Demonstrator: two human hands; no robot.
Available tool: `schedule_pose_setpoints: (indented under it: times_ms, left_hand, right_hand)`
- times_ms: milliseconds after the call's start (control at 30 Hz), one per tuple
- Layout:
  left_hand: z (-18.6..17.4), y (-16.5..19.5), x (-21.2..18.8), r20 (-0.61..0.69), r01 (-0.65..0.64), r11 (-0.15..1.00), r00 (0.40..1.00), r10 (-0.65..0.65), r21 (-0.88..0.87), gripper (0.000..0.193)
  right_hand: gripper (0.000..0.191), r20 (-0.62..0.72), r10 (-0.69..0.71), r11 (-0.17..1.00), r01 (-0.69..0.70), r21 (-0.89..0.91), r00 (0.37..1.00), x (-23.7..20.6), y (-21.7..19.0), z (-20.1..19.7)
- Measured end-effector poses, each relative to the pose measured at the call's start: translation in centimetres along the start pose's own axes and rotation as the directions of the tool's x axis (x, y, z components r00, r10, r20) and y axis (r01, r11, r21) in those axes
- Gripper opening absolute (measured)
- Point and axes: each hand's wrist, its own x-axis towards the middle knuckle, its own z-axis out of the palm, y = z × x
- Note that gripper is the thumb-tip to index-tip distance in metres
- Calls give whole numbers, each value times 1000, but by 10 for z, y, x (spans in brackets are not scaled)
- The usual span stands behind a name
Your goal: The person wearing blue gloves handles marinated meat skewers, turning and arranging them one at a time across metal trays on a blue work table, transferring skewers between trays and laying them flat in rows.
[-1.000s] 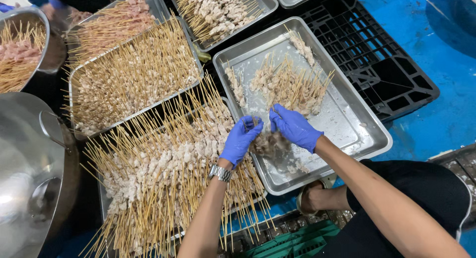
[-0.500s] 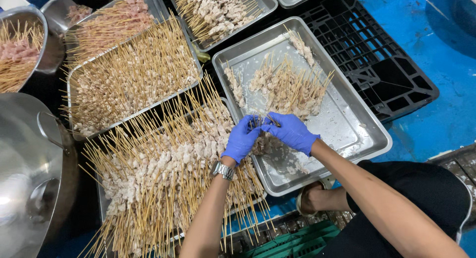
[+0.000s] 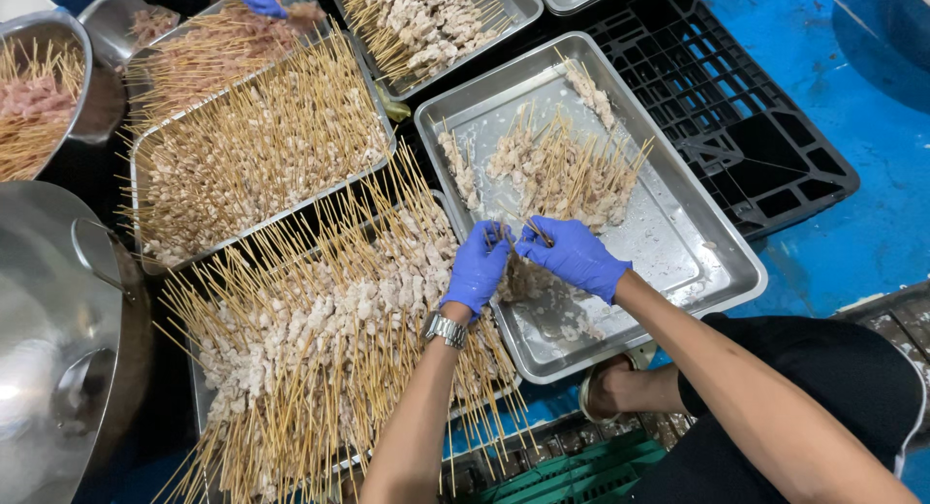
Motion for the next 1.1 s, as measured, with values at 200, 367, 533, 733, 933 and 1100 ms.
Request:
schedule_pose_setpoints:
  times_ms: [200, 367, 533, 733, 933, 1100]
  left_hand:
    - [-9, -18, 3, -80, 118, 976, 988, -135, -185, 22]
    - [-14, -24, 11, -146, 122, 900, 969, -199, -420, 19]
    - [-11, -14, 1, 25, 203, 940, 979, -204, -273, 22]
    - [7, -6, -8, -14, 96, 994, 995, -95, 48, 30]
    - [6, -18, -5, -18, 170, 985, 985, -171, -21, 31]
    - [6, -28, -7, -16, 73, 997, 997, -74, -31, 29]
  right_hand:
    - [43, 98, 9, 976, 13, -217, 995, -2, -11, -14]
    - [49, -39, -15, 974, 6, -228, 999, 2, -18, -37]
    - [41, -68, -134, 912, 96, -399, 989, 10, -7, -29]
    - [32, -31, -174, 903, 147, -403, 984, 3, -5, 13]
    - [37, -103, -229, 909, 175, -379, 968, 0, -15, 18]
    - [38, -35, -126, 936, 107, -335, 991, -6, -8, 25]
